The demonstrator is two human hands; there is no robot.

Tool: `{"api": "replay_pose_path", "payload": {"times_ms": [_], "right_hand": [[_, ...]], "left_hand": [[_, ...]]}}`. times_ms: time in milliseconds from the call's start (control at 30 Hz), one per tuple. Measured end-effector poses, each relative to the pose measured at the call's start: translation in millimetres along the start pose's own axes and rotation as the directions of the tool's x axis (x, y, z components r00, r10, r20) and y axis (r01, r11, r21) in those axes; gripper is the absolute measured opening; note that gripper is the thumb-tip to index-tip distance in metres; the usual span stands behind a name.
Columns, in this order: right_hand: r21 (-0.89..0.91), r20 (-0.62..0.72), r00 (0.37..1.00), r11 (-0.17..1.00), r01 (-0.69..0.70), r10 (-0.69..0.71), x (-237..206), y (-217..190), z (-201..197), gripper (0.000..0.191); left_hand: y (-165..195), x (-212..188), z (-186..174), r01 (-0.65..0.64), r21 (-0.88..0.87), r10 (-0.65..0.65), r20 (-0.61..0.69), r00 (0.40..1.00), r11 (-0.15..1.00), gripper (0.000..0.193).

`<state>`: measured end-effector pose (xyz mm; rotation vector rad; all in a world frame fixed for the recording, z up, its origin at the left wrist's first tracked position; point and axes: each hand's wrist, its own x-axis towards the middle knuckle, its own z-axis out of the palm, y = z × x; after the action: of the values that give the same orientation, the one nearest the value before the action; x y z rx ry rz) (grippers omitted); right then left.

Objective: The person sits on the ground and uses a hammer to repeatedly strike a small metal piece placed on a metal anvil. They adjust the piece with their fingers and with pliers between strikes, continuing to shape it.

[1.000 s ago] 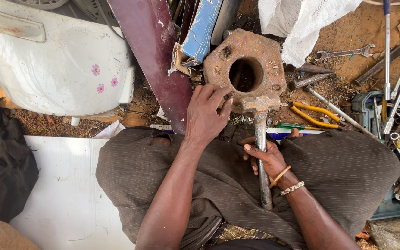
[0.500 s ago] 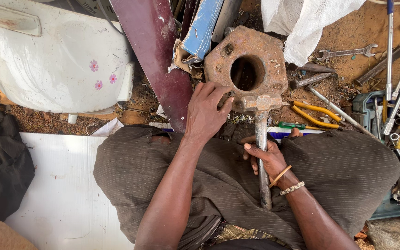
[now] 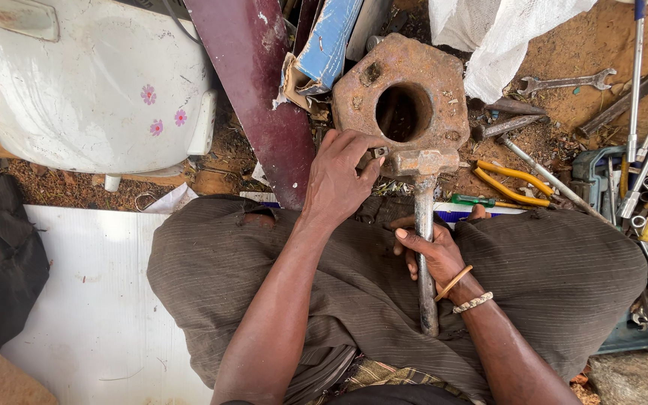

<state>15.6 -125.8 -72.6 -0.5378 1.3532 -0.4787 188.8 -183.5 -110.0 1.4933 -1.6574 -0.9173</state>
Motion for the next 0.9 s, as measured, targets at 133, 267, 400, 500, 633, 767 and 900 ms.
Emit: {"api": "replay_pose_path", "payload": {"times_ms": [133,267,400,500,633,767,900], "right_hand": [[0.016,0.012,1.0,0.999,0.029,-0.029,0.3,0.9,-2.4,0.045],[0.044,-0.042,0.994,0.994,0.102,-0.1,-1.7,2.4,-3.5,0.054],[-0.176,-0.181,0.914,0.926,0.333,-0.363,-9.5,4.3,1.1,0.054],[-0.426,-0.23,0.696,0.713,0.556,-0.68,-17.0,8.6,1.9,0.053],[-0.528,-0.179,0.569,0.567,0.633,-0.802,-27.2,4.7,3.2,0.053],[-0.559,-0.164,0.638,0.604,0.568,-0.752,-16.6,-2.3,9.7,0.037],[-0.149,-0.228,0.754,0.788,0.598,-0.616,-4.0,-4.7,13.1,0.031]], "left_hand": [[4.2,-0.2,-3.0,0.092,-0.14,-0.092,0.005,0.996,0.986,0.024],[8.0,-0.2,-6.6,0.243,-0.392,-0.226,0.09,0.97,0.887,0.031],[9.6,-1.6,-10.4,0.269,-0.612,-0.17,0.217,0.961,0.744,0.032],[12.3,-9.2,-10.1,0.128,-0.606,0.012,0.221,0.975,0.785,0.037],[21.9,-23.8,-4.6,-0.135,-0.556,0.26,0.152,0.954,0.82,0.045],[28.9,-33.4,-4.2,0.28,-0.411,-0.07,0.456,0.887,0.868,0.055],[21.4,-38.4,-5.3,-0.046,-0.337,0.132,0.236,0.963,0.94,0.041]]}}
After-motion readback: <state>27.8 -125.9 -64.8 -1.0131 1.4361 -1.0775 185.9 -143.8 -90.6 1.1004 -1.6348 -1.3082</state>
